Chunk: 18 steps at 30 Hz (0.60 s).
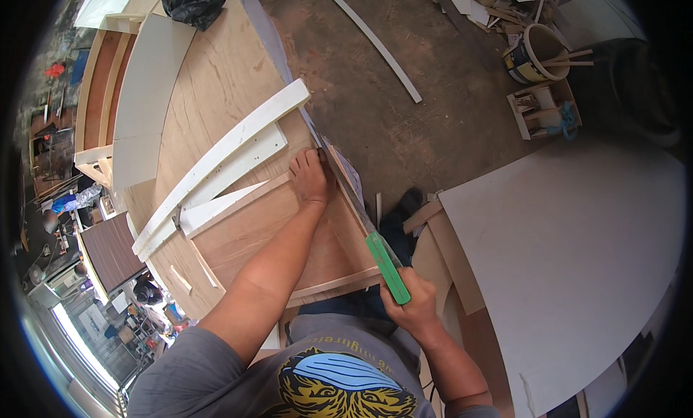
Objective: The person assembles a wooden box by hammering nails into the corners and using a saw to trim a piece of white board.
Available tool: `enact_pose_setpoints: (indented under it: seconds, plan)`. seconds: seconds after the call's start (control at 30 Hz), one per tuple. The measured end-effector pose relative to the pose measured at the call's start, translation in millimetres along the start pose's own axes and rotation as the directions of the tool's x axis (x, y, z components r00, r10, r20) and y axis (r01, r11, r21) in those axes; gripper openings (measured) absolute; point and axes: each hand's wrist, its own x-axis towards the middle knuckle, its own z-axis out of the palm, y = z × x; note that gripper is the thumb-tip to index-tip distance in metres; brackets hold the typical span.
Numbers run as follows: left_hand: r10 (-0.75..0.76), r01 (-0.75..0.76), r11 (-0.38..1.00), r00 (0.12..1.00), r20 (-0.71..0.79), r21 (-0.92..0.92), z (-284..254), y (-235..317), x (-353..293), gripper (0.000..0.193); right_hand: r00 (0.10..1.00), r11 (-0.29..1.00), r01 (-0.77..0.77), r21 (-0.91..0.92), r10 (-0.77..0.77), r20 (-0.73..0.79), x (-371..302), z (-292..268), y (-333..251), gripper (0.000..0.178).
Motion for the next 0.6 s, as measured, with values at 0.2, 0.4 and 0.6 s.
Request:
enact_pose_setpoints:
  seconds: [0.2,0.4,0.6]
  plan:
    - [-0.002,0.002,1.000,1.000,-0.006,-0.001,3.6,-2.2,-0.5,0.016,0.999,0.998,0.026,-0.050,-0.025,0.020,-3.4,-0.6,-5.8,0.018]
    - [0.000,0.000,1.000,1.000,-0.004,0.026,2.7,0.3,-0.3,0.017,0.998,0.998,-0.060,0.036,0.060,0.024,9.8,2.0,-8.1,0.017]
    - [-0.015,0.015,0.998,1.000,0.010,0.068,10.9,-6.1,-4.1,0.019,0.999,0.999,-0.023,-0.028,0.024,0.034,8.0,10.8,-12.8,0.018]
